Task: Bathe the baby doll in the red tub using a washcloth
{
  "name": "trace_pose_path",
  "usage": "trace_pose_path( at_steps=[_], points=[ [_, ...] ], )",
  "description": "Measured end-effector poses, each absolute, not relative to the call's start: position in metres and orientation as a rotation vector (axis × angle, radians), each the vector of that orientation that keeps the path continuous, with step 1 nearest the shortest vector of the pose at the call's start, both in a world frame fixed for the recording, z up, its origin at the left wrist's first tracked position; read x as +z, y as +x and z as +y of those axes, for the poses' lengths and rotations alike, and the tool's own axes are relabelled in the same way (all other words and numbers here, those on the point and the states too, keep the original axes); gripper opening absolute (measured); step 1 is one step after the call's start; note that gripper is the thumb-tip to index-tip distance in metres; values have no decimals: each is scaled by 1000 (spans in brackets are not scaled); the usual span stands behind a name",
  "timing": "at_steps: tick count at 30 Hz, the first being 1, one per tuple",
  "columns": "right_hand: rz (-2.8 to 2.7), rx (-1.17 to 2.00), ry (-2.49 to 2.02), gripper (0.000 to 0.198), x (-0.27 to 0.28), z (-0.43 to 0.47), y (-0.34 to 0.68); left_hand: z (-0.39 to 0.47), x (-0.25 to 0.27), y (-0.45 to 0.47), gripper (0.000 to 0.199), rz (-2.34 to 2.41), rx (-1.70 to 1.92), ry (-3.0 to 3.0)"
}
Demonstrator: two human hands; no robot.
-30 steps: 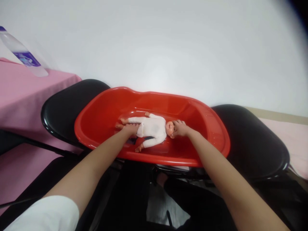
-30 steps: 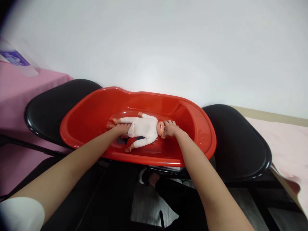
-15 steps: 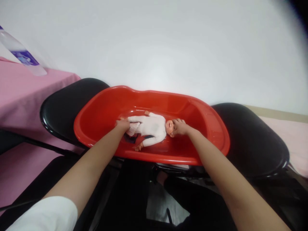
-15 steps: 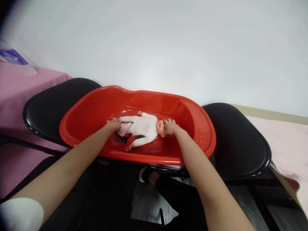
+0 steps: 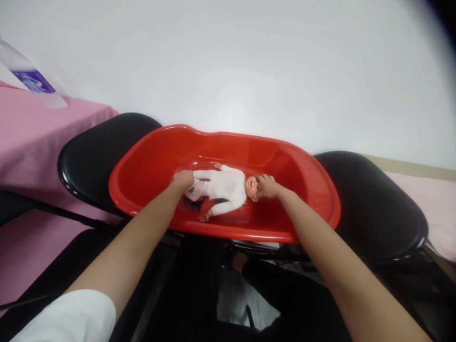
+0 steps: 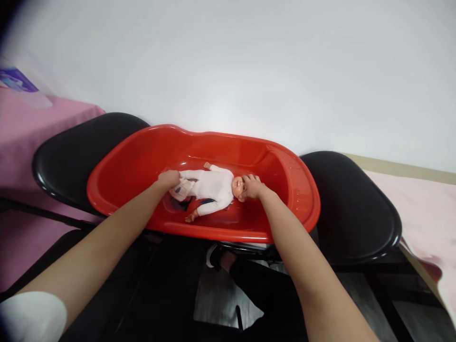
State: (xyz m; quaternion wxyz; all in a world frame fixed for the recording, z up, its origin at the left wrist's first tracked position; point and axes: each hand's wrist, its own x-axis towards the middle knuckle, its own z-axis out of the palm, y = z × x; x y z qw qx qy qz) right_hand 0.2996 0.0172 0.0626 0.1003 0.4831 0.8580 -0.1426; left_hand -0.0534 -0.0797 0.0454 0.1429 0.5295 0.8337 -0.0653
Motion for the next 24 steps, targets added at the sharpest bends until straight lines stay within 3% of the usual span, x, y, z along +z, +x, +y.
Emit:
trace_pose_path(
  at_steps=[2, 6, 11, 16, 20, 24],
  points=[
    [2539, -426, 1426, 98, 63, 17, 300, -79, 50, -50, 33, 2537, -84, 1586],
    [2541, -437, 1427, 96, 64, 17, 299, -79, 65, -42, 34, 2834, 390, 1665],
    [2539, -431, 1432, 99, 65, 16, 299, -82, 79, -34, 26, 2664, 607, 1805],
    [2535, -427, 1435, 98, 64, 17, 298, -81, 77, -34, 27, 2384, 546, 1823],
    [2540, -418, 1428, 98, 63, 18, 299, -74, 60, -35, 45, 1901, 269, 1841],
    [2523, -426, 1446, 101, 63, 17, 299, -67, 38, -32, 43, 1963, 132, 1861]
  ],
)
